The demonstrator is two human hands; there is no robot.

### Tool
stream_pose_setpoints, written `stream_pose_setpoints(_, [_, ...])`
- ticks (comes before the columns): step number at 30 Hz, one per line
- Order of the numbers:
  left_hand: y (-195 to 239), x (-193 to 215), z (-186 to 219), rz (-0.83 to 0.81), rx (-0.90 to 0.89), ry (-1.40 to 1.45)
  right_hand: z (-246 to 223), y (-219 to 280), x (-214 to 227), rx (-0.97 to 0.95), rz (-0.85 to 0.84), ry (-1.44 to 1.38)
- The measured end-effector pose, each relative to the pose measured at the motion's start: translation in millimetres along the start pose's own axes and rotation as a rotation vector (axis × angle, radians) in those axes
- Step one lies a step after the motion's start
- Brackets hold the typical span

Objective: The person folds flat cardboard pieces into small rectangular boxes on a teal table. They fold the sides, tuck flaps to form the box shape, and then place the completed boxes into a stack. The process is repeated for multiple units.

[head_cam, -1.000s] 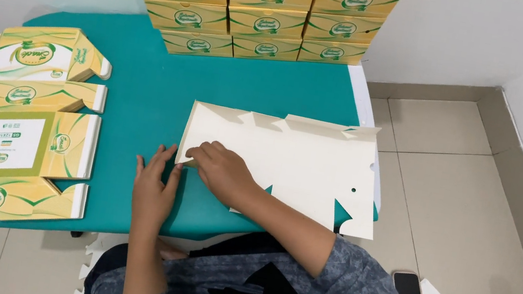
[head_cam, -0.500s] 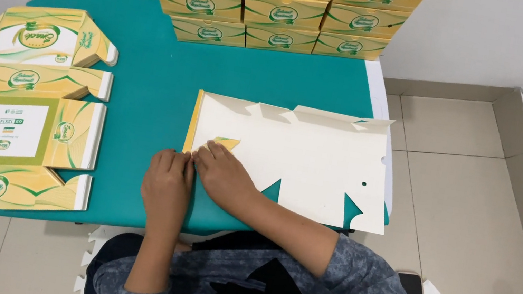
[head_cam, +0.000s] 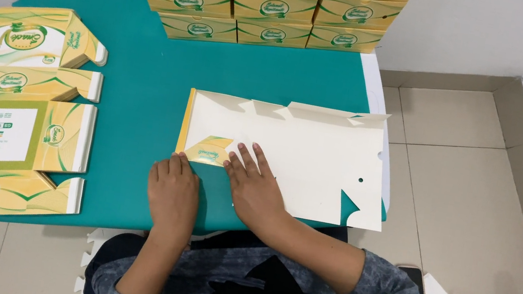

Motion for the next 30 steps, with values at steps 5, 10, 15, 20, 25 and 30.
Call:
stream_pose_setpoints(5, [0, 5, -1, -0.006, -0.004, -0.01, 21, 10, 2, -0.078, -0.04, -0.209])
stream_pose_setpoints(10, [0, 3, -2, 0.033, 0.017, 0.021, 22, 14, -7, -0.07, -0.002, -0.234])
stream_pose_setpoints(15, [4, 29, 8, 0.101, 0.103, 0.128, 37, 15, -16, -0.048, 0.062, -0.384])
stream_pose_setpoints(20, [7, 33, 54, 0.116, -0.125, 0.506, 50, 28, 2, 0.141, 0.046, -0.669])
stream_pose_setpoints(25, [13, 13, 51, 0.085, -0.103, 0.57, 59, 48, 3, 0.084, 0.163, -0.583])
stream_pose_setpoints(30, [13, 21, 49, 0.063, -0.082, 0.663, 52, 47, 10, 0.091, 0.173, -0.511])
Point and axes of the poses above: each hand's wrist, its own y-axis away from the middle knuckle, its own x-axis out of the back of the hand, z = x × y, the point moved 8 cm from there along -y, towards the middle knuckle, and after that the axes turned 15 degrees about y, right-handed, at the moved point
